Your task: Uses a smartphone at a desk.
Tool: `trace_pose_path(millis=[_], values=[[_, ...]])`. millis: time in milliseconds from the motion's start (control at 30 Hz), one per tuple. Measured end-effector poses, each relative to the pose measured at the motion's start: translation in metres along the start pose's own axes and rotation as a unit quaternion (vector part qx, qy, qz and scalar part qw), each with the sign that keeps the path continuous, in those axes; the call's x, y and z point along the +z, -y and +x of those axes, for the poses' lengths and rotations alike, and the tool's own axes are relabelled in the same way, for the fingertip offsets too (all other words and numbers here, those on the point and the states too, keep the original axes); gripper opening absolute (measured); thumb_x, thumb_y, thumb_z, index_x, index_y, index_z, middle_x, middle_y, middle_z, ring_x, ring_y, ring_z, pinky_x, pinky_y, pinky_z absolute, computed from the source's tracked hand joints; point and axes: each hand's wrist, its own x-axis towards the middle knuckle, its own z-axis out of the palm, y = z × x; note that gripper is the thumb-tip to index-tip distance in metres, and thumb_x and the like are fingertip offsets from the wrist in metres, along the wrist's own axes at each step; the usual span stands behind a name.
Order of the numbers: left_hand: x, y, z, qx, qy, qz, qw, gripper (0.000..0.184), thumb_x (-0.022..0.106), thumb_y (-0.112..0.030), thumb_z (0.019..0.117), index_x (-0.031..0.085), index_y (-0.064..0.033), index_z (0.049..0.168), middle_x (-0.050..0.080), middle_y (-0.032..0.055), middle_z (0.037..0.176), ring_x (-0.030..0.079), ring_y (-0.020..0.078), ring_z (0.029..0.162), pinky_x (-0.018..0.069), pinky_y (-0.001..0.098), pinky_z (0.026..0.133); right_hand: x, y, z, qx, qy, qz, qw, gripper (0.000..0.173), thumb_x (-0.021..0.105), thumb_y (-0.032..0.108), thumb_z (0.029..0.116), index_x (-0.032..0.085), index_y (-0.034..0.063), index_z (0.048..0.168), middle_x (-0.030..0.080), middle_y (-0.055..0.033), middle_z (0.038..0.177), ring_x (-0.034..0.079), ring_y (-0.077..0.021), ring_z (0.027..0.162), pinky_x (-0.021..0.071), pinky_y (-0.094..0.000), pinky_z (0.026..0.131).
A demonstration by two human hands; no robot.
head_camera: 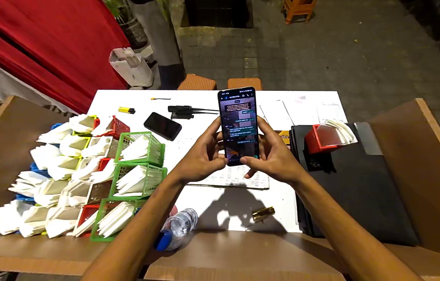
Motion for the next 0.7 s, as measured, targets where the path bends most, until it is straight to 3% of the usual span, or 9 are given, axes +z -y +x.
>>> trace_pose_path(millis=[400,600,700], values=[[0.0006,-0.0019,-0.0006,-0.003,-0.022,0.009,1.0,0.098,0.06,0.01,0.0771,0.022,-0.0237,0.161,0.057,0.0096,0.141,0.068,0.0223,0.111,0.0618,0.036,0.084,-0.0078,-0.0012,-0.0001,-0.018,0.068,0.038,0.997,0.098,0.05,-0.016,0.0789,0.019,0.0274,0.161,0.055,-0.0146,0.142,0.071,-0.0345,0.108,0.066,-0.0512,0.064],[0.0005,-0.002,-0.0006,0.001,-0.033,0.026,0.999,0.091,0.062,0.007,0.0817,0.025,-0.0212,0.16,0.059,0.0097,0.139,0.068,0.0223,0.11,0.0613,0.0354,0.084,-0.0063,0.0017,-0.0012,-0.01,0.068,0.034,0.997,0.084,0.044,-0.013,0.0926,0.019,0.0284,0.161,0.057,-0.016,0.141,0.071,-0.0351,0.107,0.0662,-0.0504,0.066],[0.0015,-0.0023,-0.0008,0.004,-0.036,0.029,0.999,0.086,0.061,0.006,0.0842,0.027,-0.0205,0.158,0.06,0.0092,0.137,0.068,0.0208,0.108,0.0608,0.0342,0.085,-0.0052,0.0015,-0.0012,-0.01,0.061,0.03,0.998,0.082,0.044,-0.013,0.0937,0.021,0.0277,0.16,0.059,-0.0159,0.138,0.072,-0.0342,0.103,0.0663,-0.0488,0.064]])
